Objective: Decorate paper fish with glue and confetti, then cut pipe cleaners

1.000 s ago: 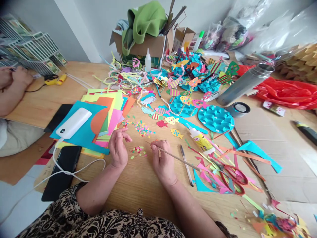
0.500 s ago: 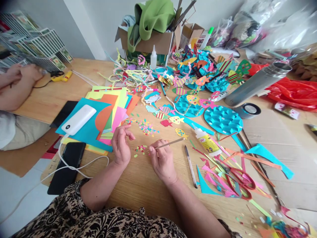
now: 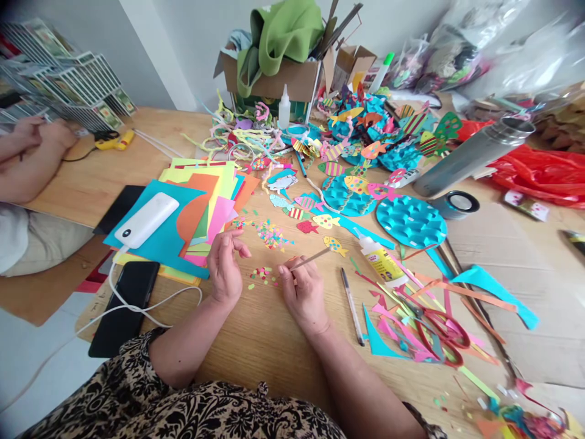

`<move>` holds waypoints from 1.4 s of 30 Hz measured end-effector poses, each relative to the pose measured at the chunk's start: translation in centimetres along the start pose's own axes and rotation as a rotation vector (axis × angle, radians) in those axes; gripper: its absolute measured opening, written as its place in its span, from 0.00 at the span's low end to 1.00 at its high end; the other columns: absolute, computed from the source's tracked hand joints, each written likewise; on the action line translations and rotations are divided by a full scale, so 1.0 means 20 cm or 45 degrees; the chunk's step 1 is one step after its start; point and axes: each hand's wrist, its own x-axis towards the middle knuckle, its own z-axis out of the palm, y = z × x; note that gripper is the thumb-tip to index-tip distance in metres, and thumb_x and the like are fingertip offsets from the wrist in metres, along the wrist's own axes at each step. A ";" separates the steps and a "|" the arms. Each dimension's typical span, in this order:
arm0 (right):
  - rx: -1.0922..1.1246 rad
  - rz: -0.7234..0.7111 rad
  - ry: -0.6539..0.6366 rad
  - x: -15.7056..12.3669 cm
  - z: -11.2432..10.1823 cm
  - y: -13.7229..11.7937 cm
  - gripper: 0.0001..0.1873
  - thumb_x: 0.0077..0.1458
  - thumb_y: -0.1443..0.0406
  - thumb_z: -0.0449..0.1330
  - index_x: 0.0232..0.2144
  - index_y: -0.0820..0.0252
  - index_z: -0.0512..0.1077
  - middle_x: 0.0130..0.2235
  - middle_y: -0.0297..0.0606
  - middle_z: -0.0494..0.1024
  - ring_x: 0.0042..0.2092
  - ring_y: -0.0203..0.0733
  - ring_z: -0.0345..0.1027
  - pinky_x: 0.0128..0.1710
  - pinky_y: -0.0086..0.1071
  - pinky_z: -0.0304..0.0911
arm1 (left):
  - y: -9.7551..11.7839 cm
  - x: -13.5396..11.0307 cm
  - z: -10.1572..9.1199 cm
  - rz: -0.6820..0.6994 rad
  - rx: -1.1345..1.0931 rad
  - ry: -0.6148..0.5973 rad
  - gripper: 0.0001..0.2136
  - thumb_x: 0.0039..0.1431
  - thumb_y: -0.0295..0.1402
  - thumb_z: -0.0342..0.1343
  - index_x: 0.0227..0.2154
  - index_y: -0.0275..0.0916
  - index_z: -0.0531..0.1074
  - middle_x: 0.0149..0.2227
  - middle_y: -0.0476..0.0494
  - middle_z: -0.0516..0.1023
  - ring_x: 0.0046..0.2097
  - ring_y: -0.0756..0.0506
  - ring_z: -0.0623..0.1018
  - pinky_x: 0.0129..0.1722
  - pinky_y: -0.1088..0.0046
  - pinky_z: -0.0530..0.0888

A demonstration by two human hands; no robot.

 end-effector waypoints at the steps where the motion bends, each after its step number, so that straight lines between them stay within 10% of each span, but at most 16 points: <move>1: 0.003 -0.006 -0.010 0.00 0.00 0.00 0.10 0.62 0.69 0.54 0.28 0.57 0.66 0.25 0.33 0.71 0.29 0.39 0.64 0.31 0.33 0.59 | 0.00 0.00 0.00 -0.003 0.004 -0.001 0.14 0.68 0.39 0.44 0.36 0.40 0.73 0.21 0.53 0.69 0.25 0.51 0.69 0.36 0.72 0.70; 26: 0.193 -0.092 -0.376 0.01 0.08 -0.09 0.11 0.66 0.66 0.50 0.31 0.57 0.68 0.31 0.37 0.75 0.35 0.41 0.66 0.37 0.36 0.62 | 0.02 0.01 0.00 -0.051 0.050 0.003 0.14 0.69 0.39 0.43 0.36 0.40 0.72 0.21 0.52 0.69 0.25 0.50 0.70 0.32 0.73 0.69; 42: 0.236 -0.049 -0.313 0.02 0.07 -0.10 0.12 0.66 0.66 0.49 0.29 0.56 0.67 0.29 0.37 0.74 0.33 0.41 0.67 0.36 0.36 0.63 | 0.02 0.01 0.00 -0.069 0.052 0.016 0.14 0.68 0.40 0.44 0.37 0.40 0.72 0.21 0.52 0.68 0.25 0.50 0.70 0.32 0.73 0.69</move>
